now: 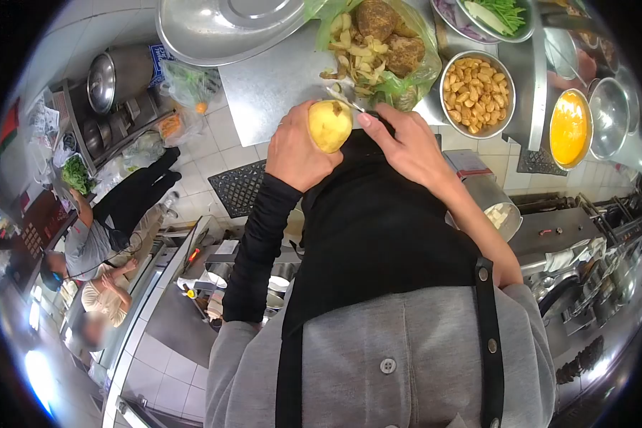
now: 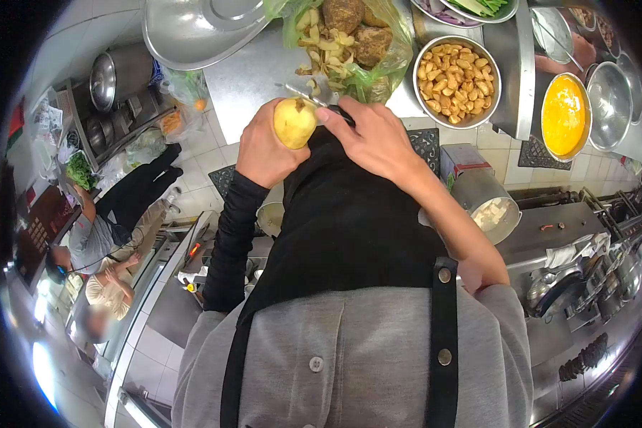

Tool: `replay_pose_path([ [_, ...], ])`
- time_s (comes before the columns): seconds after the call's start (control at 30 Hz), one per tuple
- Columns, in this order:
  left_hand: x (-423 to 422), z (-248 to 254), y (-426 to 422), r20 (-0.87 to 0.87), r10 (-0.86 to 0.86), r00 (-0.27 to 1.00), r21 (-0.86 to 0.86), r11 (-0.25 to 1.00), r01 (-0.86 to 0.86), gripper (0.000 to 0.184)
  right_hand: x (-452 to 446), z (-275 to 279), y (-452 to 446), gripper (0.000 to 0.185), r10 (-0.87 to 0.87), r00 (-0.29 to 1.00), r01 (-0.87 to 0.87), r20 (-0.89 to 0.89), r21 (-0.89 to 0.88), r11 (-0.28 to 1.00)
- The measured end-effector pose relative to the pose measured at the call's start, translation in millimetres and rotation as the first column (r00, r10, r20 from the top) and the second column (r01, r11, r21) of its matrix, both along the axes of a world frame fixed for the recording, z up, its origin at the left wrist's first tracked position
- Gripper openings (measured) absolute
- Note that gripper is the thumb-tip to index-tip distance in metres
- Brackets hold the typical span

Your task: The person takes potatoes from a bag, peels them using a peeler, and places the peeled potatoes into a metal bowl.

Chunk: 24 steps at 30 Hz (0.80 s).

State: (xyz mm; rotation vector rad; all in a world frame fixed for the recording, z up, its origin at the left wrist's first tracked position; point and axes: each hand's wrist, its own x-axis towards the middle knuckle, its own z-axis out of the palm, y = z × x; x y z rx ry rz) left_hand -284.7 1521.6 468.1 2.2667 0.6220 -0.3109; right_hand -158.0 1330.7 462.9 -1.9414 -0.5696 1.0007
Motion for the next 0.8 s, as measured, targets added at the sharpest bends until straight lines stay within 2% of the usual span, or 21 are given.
replay_pose_path([
  [0.07,-3,-1,0,0.028,-0.018,0.999,0.055,0.998,0.017,0.076,2,11,-6,0.050,0.129,0.946,-0.106,0.297,-0.092,0.990],
  [0.13,-5,-1,1,0.108,-0.060,0.992,0.119,0.992,0.047,0.071,-2,14,-6,0.051,0.212,0.893,-0.174,0.396,-0.129,0.976],
  [0.17,-6,3,2,0.086,-0.077,0.993,0.129,0.990,0.065,0.072,-4,15,-6,0.052,0.250,0.863,-0.205,0.440,-0.149,0.967],
  [0.23,-3,10,4,0.051,-0.105,0.993,0.150,0.984,0.097,0.075,-8,9,-8,0.053,0.263,0.862,-0.194,0.432,-0.198,0.961],
  [0.43,-20,-2,14,0.023,-0.056,0.998,-0.064,0.996,0.057,0.076,-10,-11,-2,0.053,0.248,0.859,-0.156,0.448,-0.232,0.960],
  [0.5,-22,6,20,0.076,-0.074,0.994,-0.113,0.990,0.083,0.077,-11,-11,-6,0.052,0.273,0.840,-0.161,0.469,-0.265,0.951],
  [0.53,-22,12,21,0.103,-0.085,0.991,-0.144,0.985,0.099,0.077,-6,-25,-8,0.050,0.325,0.831,-0.126,0.451,-0.416,0.900],
  [0.6,-17,27,23,0.096,-0.074,0.993,-0.125,0.988,0.086,0.077,-1,-22,-20,0.048,0.255,0.820,-0.053,0.512,-0.377,0.925],
  [0.7,-18,26,24,0.093,-0.084,0.992,-0.037,0.995,0.088,0.076,-9,19,-5,0.046,0.248,0.842,-0.109,0.479,-0.300,0.948],
  [0.8,-8,14,28,0.156,-0.137,0.978,0.023,0.991,0.135,0.075,-20,26,3,0.045,0.176,0.825,-0.152,0.537,-0.090,0.984],
])
